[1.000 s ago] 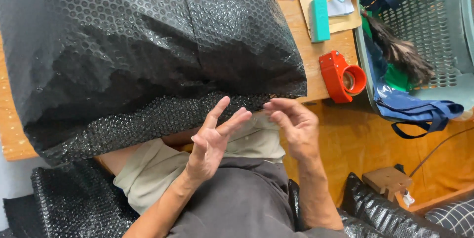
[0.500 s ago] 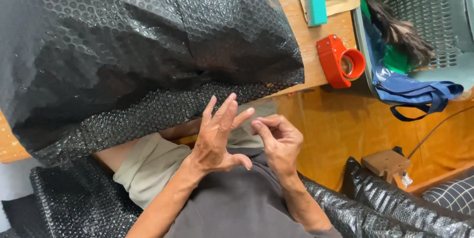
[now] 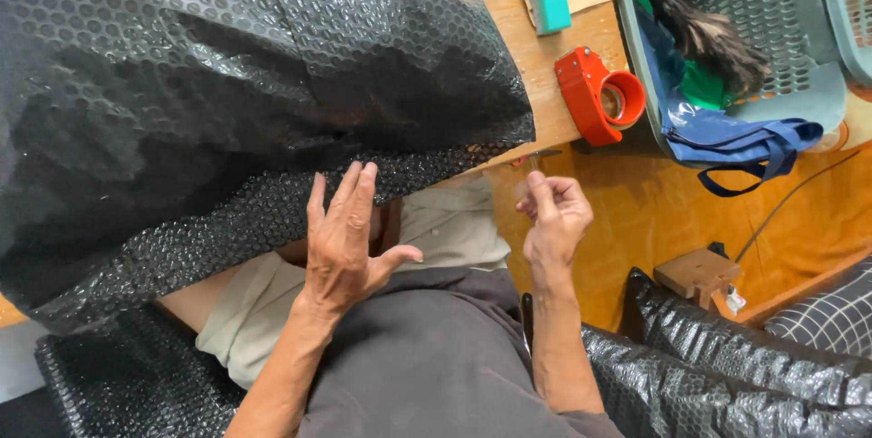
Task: The person seals a large black bubble-wrapped package using a handheld tape dispenser. They apply tape to multiple seams, press the tape down, and smooth the surface to secure the package.
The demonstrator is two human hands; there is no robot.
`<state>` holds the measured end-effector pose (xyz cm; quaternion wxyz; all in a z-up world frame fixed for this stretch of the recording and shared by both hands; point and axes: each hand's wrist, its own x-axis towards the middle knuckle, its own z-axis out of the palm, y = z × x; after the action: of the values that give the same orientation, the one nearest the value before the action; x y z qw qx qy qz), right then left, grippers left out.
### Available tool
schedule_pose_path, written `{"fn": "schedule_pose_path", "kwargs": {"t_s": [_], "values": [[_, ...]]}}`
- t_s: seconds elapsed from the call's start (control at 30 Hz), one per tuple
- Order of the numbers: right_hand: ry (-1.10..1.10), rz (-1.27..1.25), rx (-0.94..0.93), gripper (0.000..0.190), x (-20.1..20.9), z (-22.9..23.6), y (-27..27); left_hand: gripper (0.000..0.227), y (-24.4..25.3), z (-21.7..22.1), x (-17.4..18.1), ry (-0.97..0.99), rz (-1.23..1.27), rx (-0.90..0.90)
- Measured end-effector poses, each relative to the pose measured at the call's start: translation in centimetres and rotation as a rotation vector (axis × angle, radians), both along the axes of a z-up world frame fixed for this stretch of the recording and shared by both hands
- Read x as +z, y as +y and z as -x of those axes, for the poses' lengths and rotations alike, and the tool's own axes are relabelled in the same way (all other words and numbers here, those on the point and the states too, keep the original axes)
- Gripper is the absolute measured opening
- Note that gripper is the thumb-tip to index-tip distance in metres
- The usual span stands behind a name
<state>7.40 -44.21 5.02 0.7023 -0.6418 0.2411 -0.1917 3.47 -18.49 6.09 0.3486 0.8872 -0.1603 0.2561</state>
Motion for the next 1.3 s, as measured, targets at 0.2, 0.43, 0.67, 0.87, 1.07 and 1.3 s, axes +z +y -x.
{"fn": "schedule_pose_path", "kwargs": {"t_s": [0.2, 0.43, 0.67, 0.87, 1.07, 1.3], "values": [[0.151, -0.093, -0.206, 0.027, -4.9, -3.9, -4.6, 0.097, -0.1, 1.0, -1.1, 0.049, 0.068, -0.050], [0.280, 0.007, -0.128, 0.029, -9.4, -6.9, -7.2, 0.091, 0.8, 1.1, -1.5, 0.077, 0.084, -0.066], [0.442, -0.096, 0.001, 0.062, -7.8, -5.6, -8.3, 0.088, 2.6, 2.1, -1.8, 0.130, 0.161, 0.010], [0.495, -0.088, 0.010, 0.069, -8.4, 0.1, -4.7, 0.068, 6.6, 4.6, -2.7, 0.252, 0.505, 0.288], [0.243, 0.347, 0.419, 0.022, -2.4, 3.4, 5.8, 0.039, 12.6, 5.4, -0.9, 0.136, 0.712, 0.508], [-0.416, 0.809, 1.091, 0.024, 5.6, -5.9, 14.3, 0.028, 16.8, 1.4, 1.7, 0.213, 0.686, 0.379]]}}
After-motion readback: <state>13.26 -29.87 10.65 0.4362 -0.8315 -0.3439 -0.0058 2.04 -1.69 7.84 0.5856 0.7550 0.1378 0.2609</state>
